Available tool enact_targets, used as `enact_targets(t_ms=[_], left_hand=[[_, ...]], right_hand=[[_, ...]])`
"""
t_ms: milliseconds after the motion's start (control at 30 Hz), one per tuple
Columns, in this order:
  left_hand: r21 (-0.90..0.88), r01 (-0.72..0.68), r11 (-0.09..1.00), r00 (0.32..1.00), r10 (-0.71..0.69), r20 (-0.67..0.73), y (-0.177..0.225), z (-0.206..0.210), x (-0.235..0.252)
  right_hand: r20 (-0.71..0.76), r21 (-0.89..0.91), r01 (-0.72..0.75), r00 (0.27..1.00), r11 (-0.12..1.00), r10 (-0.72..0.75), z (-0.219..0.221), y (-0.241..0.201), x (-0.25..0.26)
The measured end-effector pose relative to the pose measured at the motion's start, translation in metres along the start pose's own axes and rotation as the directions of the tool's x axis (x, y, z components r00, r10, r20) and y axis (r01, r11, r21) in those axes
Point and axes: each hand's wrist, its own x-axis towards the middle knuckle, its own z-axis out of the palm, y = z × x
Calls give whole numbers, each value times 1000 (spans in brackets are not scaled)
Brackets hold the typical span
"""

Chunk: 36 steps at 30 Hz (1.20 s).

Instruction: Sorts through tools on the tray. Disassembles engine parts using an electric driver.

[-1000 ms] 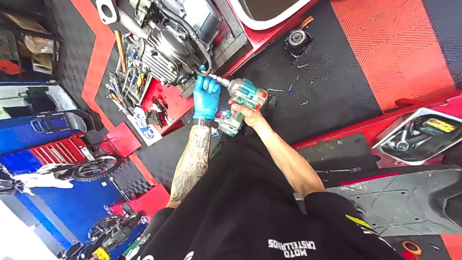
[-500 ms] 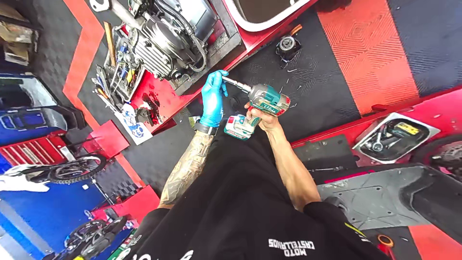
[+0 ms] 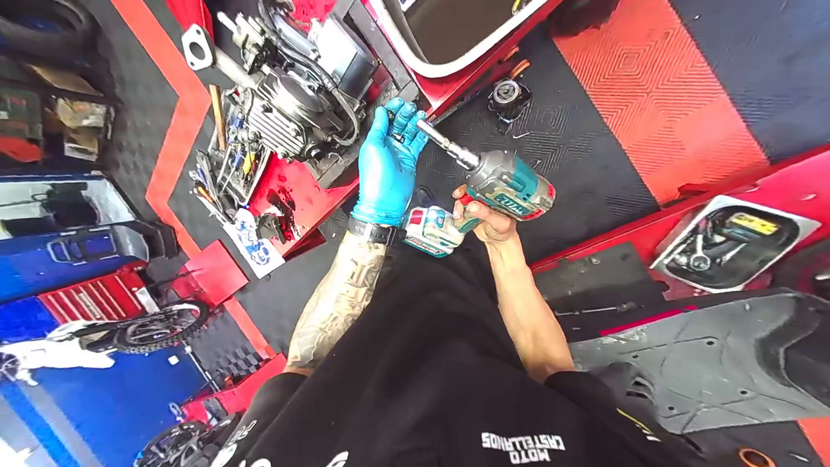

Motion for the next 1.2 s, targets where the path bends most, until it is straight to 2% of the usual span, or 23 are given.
enact_targets(t_ms=[133,333,500,633,700,767,833,900,1000,1067,1133,1200], left_hand=[[-49,33,998,998,-31,54,5,1,4],[74,-67,995,986,55,158,-2,4,10],[134,-128,983,985,111,129,-8,3,15],[181,-131,975,989,116,93,-8,-5,18],[247,-101,964,995,92,47,-8,-9,14],[317,-56,947,997,68,-27,-6,-11,14],[357,7,934,996,23,-81,-5,-13,16],[374,68,925,996,-44,-74,-4,-20,14],[161,64,985,998,-61,-25,-7,-27,22],[-46,45,998,999,-46,-11,-9,-28,21],[-174,38,984,999,-41,-14,-13,-28,18],[-220,51,974,997,-61,-39,-17,-33,16]], right_hand=[[-15,-79,11,1000,997,-12,-3,-4,-5],[-55,-156,-26,998,987,18,-1,-6,-8],[-136,-266,-86,989,960,51,7,-10,-8],[-136,-340,-114,988,934,70,5,-8,-9],[-171,-467,-128,984,875,53,0,-5,-14],[-179,-633,-118,984,765,3,-8,2,-20],[-123,-745,-43,990,666,-74,-9,3,-23],[-37,-753,72,988,654,-152,-2,-3,-16],[-29,-729,84,988,679,-153,-5,0,-13],[-128,-705,-26,988,709,-91,-14,10,-16],[-220,-577,-135,976,806,6,-20,21,-13],[-199,-403,-143,978,904,66,-20,32,-6]])
